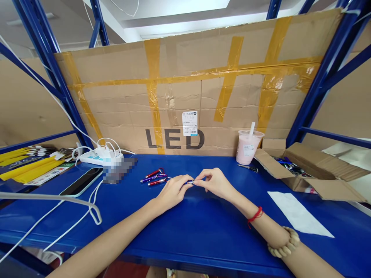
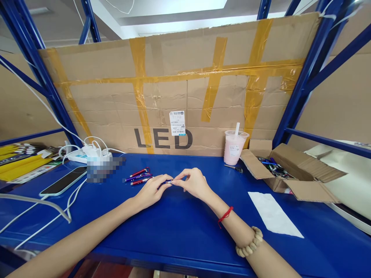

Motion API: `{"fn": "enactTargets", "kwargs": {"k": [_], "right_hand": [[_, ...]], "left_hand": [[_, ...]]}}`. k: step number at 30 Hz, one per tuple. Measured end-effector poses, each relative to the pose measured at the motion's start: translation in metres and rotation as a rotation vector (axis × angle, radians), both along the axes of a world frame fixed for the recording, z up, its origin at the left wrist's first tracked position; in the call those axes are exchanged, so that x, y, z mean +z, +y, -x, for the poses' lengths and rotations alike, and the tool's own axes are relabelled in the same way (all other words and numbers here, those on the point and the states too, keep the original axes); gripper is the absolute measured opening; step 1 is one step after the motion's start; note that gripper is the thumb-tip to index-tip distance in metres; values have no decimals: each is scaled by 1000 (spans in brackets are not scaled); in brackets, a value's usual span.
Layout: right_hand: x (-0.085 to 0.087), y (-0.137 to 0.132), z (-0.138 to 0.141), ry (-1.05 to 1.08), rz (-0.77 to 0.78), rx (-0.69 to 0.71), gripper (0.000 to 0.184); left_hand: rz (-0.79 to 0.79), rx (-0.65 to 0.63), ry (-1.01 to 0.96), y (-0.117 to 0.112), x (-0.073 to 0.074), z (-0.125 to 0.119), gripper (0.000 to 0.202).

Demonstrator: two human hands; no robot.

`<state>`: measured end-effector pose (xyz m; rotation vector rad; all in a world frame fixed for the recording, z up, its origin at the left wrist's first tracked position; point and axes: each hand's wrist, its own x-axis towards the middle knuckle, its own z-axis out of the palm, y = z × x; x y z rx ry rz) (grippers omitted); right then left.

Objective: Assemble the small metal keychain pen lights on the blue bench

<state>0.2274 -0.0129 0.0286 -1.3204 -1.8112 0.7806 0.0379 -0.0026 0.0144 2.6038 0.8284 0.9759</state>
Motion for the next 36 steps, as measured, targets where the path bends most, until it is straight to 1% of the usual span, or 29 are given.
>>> {"fn": "enactTargets", "kwargs": {"k": [6, 9, 11, 14, 17, 21, 25, 30, 36], "right_hand": [[6, -5, 6, 285, 256, 1, 44], [10, -7, 8, 356, 360, -10, 47], [11, -8, 8, 364, 386, -21, 47], [11, -7, 7, 363, 387, -34, 45], [12, -6, 6, 349, 366, -30, 44], [12, -5, 5, 317, 311, -30, 49], [9, -3, 5, 304, 273, -30, 51], [7, -1, 5, 316, 261, -16, 48], [10, -3, 5, 334, 253, -4, 41]], "left_hand": [[-218, 26, -35, 1, 3, -1, 25], [-297, 34, -32, 1, 5, 0, 27], [-319, 33, -44, 2, 6, -1, 27], [-314, 27, -58, 2, 5, -1, 27], [-261, 21, -54, 2, 5, -2, 26], [-191, 22, -90, 1, 5, -4, 25], [-157, 19, -122, 2, 4, -5, 23], [-147, 43, -112, 2, 5, -6, 21], [-115, 43, -126, 4, 4, -6, 19]]}}
